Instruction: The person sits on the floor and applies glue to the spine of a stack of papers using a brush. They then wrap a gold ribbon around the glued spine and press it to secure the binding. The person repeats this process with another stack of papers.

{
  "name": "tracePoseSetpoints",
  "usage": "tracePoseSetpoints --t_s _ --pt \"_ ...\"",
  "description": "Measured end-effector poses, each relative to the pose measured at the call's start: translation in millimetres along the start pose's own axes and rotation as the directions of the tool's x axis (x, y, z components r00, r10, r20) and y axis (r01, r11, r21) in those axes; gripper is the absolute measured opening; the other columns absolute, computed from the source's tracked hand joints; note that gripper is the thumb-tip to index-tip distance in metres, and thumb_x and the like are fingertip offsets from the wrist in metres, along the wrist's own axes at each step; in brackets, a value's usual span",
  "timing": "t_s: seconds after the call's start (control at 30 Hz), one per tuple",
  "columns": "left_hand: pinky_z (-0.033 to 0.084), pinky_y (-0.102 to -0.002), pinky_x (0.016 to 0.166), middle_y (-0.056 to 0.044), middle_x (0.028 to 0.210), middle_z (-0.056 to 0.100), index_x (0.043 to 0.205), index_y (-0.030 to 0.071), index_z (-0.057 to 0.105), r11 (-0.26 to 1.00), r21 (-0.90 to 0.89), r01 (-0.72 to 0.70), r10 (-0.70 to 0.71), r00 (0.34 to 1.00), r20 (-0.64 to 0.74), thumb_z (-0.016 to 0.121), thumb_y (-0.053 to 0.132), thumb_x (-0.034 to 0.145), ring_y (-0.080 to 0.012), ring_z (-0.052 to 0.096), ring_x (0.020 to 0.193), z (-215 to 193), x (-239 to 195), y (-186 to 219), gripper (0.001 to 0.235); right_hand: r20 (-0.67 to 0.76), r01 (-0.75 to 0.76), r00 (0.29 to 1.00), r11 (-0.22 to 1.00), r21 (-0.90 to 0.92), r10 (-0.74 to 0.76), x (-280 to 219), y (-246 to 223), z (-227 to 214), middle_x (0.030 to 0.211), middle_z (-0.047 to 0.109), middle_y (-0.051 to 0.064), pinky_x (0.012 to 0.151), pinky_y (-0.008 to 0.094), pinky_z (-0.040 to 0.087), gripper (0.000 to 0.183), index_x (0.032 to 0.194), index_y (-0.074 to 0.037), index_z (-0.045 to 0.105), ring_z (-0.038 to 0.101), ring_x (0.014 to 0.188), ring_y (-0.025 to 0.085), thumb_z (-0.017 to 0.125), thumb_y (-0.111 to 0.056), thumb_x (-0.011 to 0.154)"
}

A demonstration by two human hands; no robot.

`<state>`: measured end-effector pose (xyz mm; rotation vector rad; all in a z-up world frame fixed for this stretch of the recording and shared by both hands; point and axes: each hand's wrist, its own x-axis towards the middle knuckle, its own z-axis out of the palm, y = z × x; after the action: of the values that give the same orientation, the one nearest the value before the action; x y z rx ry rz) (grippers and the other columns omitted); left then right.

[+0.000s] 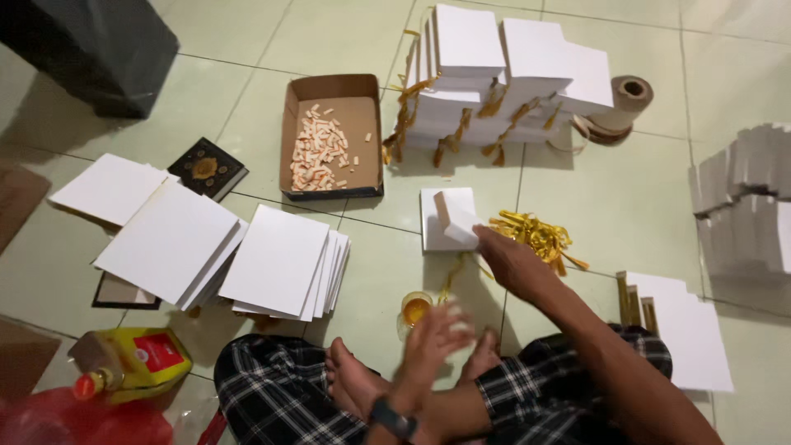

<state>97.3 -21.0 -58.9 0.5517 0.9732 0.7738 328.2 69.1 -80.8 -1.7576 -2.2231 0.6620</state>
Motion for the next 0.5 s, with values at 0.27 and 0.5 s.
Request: tracePoseSetpoints --t_s 0.27,0.5 --pt "0.058 -0.039 0.091 -0.015 0.123 0.076 0.132 0.005 0.065 0.993 -0.107 0.041 -0.06 0.982 -0.18 0.063 0.038 0.091 -0.0267 0.072 0.106 -3 -2 62 0.053 -0.207 0.598 0.762 0.789 -0.137 -0.614 -126 -115 -30 0.148 0.057 0.016 0.12 0.047 0.045 0.037 0.134 0.002 0.062 0.053 0.14 0.038 0.065 -0.014 0.101" --pt "0.055 -0.037 0.069 -0.014 0.094 0.073 0.112 0.008 0.065 0.994 -0.053 0.098 -0.107 0.97 -0.218 0.045 0.065 0.091 -0.0262 0.069 0.081 -24 -15 29 0.064 0.019 -0.374 0.802 0.476 0.796 0.598 -144 -150 25 0.103 0.082 0.007 0.076 0.028 0.062 0.054 0.129 -0.009 0.075 0.073 0.086 0.013 0.085 -0.02 0.076"
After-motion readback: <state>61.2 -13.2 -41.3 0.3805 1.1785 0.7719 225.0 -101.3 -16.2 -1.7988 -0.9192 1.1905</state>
